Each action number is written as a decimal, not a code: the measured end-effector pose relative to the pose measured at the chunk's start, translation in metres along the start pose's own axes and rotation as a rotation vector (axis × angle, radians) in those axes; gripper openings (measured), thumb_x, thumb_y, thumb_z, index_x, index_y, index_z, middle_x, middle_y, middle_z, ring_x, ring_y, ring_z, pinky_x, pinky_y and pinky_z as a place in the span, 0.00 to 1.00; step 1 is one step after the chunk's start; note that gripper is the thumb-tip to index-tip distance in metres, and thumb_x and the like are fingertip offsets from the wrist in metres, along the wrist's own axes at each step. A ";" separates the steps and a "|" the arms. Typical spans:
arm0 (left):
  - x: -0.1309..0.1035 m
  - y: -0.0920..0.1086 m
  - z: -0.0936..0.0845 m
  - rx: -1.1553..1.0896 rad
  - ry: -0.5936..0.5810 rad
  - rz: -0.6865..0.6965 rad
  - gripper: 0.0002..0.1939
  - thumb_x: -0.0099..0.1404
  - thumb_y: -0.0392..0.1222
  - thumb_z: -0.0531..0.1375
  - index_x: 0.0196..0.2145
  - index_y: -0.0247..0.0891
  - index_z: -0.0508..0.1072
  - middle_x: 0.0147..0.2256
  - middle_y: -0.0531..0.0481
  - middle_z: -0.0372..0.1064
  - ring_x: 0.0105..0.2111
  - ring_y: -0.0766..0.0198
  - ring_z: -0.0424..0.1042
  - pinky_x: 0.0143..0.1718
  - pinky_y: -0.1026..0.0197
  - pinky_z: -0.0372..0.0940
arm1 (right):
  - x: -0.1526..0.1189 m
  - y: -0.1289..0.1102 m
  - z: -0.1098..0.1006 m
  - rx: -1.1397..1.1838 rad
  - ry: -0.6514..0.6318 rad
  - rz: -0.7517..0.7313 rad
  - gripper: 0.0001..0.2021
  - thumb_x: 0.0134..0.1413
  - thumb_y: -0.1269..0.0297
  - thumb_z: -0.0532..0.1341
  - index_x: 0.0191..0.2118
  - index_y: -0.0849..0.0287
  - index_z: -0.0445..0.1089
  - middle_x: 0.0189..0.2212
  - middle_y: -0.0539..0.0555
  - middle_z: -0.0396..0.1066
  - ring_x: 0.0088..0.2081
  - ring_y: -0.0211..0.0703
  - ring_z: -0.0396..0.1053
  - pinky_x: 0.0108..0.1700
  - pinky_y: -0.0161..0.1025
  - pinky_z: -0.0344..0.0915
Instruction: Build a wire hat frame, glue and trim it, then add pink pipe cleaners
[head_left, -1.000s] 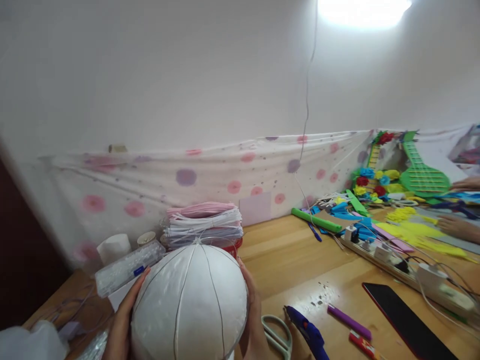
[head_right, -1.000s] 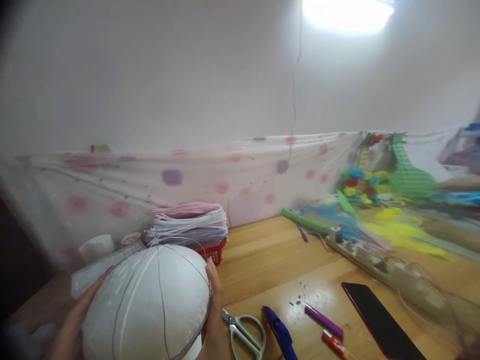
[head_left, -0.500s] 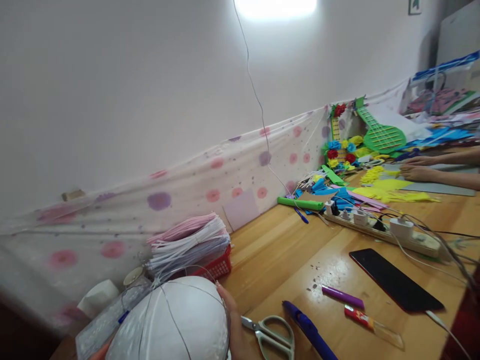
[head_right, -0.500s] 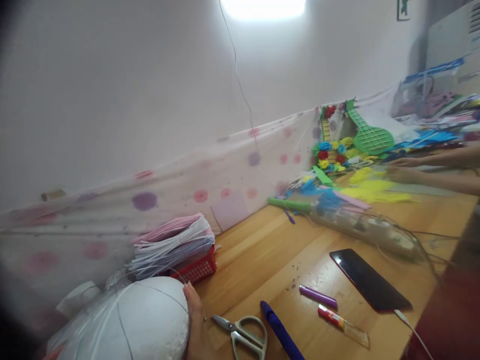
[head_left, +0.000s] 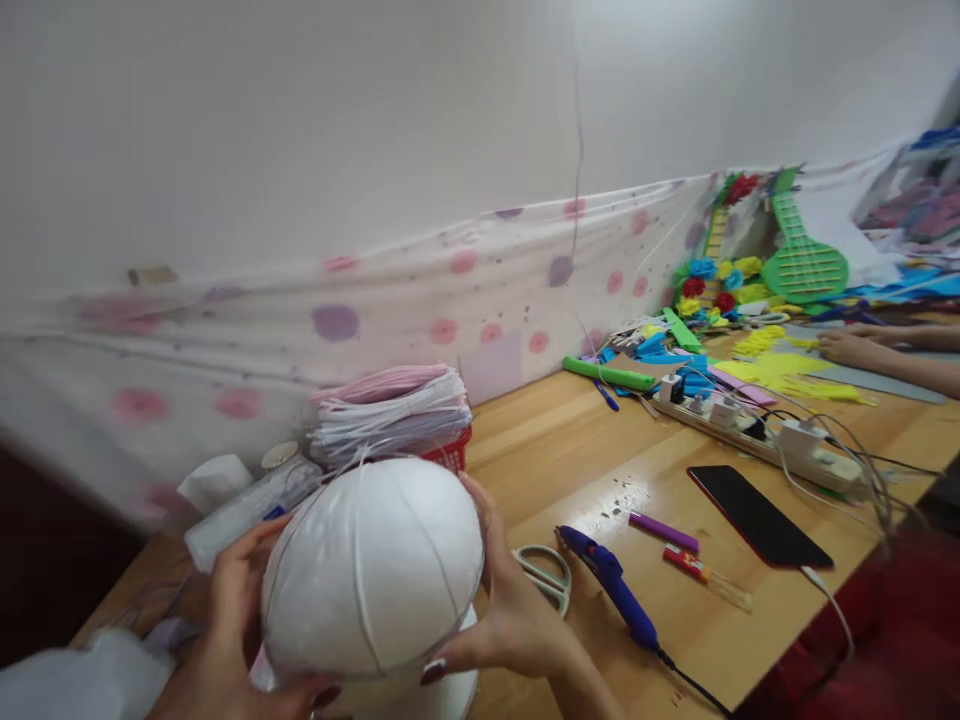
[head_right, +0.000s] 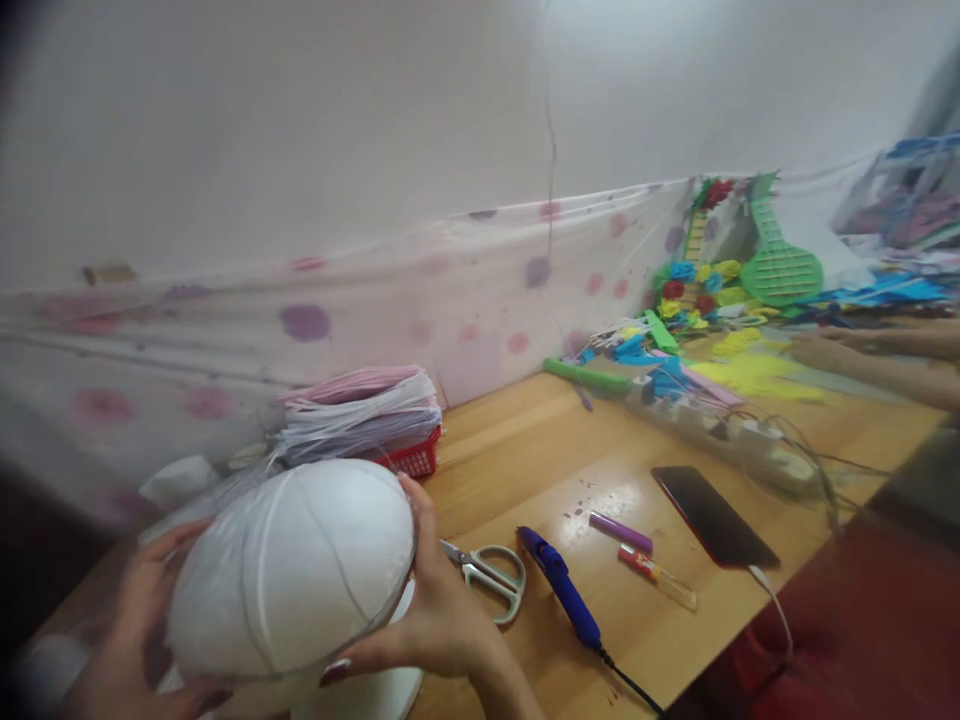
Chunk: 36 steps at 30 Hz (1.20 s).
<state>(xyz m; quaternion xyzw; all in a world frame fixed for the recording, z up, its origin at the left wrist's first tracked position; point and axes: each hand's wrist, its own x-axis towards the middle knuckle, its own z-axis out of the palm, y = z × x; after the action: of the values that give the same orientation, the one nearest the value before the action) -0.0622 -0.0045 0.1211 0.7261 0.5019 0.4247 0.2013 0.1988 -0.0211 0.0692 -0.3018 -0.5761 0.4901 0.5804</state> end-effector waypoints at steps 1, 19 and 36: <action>-0.001 0.005 0.004 -0.044 0.001 -0.035 0.53 0.42 0.54 0.70 0.62 0.47 0.50 0.60 0.40 0.61 0.59 0.38 0.65 0.60 0.38 0.62 | 0.001 -0.001 -0.002 -0.002 0.005 -0.005 0.70 0.22 0.56 0.81 0.70 0.50 0.37 0.72 0.63 0.41 0.71 0.57 0.44 0.71 0.53 0.40; 0.003 0.043 0.022 -0.098 -0.096 -0.006 0.58 0.44 0.39 0.71 0.68 0.54 0.46 0.70 0.48 0.47 0.69 0.42 0.46 0.68 0.38 0.47 | 0.010 0.009 -0.012 -0.048 0.119 -0.065 0.70 0.16 0.36 0.76 0.69 0.47 0.42 0.70 0.61 0.43 0.68 0.66 0.51 0.67 0.56 0.52; 0.007 0.037 0.022 -0.060 -0.138 0.056 0.62 0.42 0.41 0.73 0.68 0.54 0.43 0.68 0.42 0.47 0.67 0.36 0.49 0.66 0.30 0.45 | 0.010 0.023 -0.016 -0.191 0.249 -0.145 0.73 0.14 0.21 0.65 0.70 0.49 0.40 0.70 0.62 0.40 0.67 0.70 0.49 0.67 0.57 0.50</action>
<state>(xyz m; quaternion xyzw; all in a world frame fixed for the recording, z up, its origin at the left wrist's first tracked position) -0.0227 -0.0105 0.1389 0.7611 0.4534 0.3938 0.2450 0.2072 -0.0006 0.0496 -0.3718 -0.5639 0.3488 0.6497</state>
